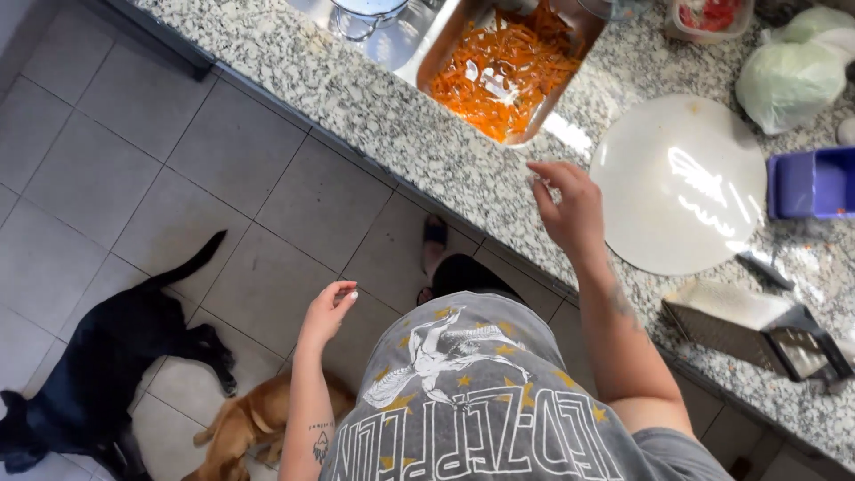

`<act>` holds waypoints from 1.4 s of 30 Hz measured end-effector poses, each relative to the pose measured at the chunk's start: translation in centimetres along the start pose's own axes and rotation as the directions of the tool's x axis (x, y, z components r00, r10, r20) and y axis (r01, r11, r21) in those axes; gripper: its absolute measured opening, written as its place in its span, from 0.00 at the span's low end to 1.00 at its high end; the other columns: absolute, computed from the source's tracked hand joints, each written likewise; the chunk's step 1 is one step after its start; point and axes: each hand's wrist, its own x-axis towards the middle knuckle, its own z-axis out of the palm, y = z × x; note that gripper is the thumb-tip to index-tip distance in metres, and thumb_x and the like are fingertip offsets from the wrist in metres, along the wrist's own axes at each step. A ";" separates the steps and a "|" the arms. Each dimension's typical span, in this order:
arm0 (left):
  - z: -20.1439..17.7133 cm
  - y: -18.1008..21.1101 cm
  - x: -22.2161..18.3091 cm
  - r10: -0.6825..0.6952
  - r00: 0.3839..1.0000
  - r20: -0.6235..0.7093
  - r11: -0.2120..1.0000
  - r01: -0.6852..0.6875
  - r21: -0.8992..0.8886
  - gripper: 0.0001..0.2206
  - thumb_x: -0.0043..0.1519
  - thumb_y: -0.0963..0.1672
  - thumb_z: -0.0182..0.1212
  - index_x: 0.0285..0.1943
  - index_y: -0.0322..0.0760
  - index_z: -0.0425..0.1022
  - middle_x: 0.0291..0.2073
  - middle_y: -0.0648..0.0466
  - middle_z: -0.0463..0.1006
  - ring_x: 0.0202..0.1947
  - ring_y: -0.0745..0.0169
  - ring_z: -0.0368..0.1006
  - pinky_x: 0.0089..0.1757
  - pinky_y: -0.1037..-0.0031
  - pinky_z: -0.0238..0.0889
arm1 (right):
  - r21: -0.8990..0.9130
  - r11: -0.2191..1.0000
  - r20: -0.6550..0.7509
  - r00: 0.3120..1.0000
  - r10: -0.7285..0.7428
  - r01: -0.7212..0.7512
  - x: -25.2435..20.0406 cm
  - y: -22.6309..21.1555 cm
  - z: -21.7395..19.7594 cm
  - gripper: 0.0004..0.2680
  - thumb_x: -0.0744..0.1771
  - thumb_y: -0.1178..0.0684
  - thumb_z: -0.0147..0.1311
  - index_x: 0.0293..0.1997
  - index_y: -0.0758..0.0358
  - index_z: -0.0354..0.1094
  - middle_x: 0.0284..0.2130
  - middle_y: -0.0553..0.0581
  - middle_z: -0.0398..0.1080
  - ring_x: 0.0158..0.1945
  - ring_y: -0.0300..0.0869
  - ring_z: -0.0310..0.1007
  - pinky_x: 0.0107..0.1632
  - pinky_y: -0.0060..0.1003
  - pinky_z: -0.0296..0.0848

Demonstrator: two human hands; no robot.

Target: The person transfers rice into a container, then clears grated carrots from the sink into a colander and empties it into a trash bin.

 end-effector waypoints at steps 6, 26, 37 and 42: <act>-4.0 3.1 8.3 0.008 0.998 0.058 1.000 -0.009 0.018 0.14 0.60 0.46 0.55 0.54 0.43 0.71 0.49 0.45 0.74 0.49 0.47 0.72 0.43 0.63 0.68 | -0.158 0.987 0.115 0.993 0.024 -0.006 13.6 14.8 15.0 0.07 0.61 0.63 0.57 0.39 0.67 0.72 0.31 0.65 0.71 0.35 0.57 0.72 0.41 0.50 0.71; -23.2 22.8 23.1 -0.054 0.943 0.328 0.987 0.000 0.160 0.14 0.58 0.45 0.52 0.51 0.44 0.73 0.50 0.60 0.77 0.47 0.72 0.73 0.47 0.79 0.64 | -0.470 0.577 0.010 0.649 0.761 -0.668 22.8 25.7 30.3 0.12 0.57 0.57 0.57 0.40 0.72 0.67 0.32 0.69 0.71 0.39 0.58 0.68 0.39 0.46 0.72; -25.5 30.8 27.5 -0.182 0.900 0.396 0.898 -0.011 0.440 0.16 0.57 0.49 0.49 0.53 0.51 0.72 0.52 0.65 0.75 0.49 0.69 0.71 0.49 0.72 0.62 | -0.334 0.518 -0.057 0.565 0.823 -0.787 23.2 26.6 30.6 0.10 0.56 0.61 0.55 0.37 0.67 0.63 0.27 0.65 0.67 0.35 0.54 0.66 0.31 0.45 0.68; -24.2 31.1 27.9 -0.150 0.869 0.471 0.879 -0.101 0.467 0.15 0.58 0.49 0.49 0.53 0.51 0.72 0.53 0.65 0.74 0.52 0.71 0.70 0.50 0.72 0.60 | -0.253 0.595 -0.074 0.629 0.774 -0.763 22.8 23.8 27.4 0.06 0.58 0.67 0.51 0.34 0.69 0.63 0.26 0.66 0.68 0.30 0.55 0.69 0.29 0.46 0.67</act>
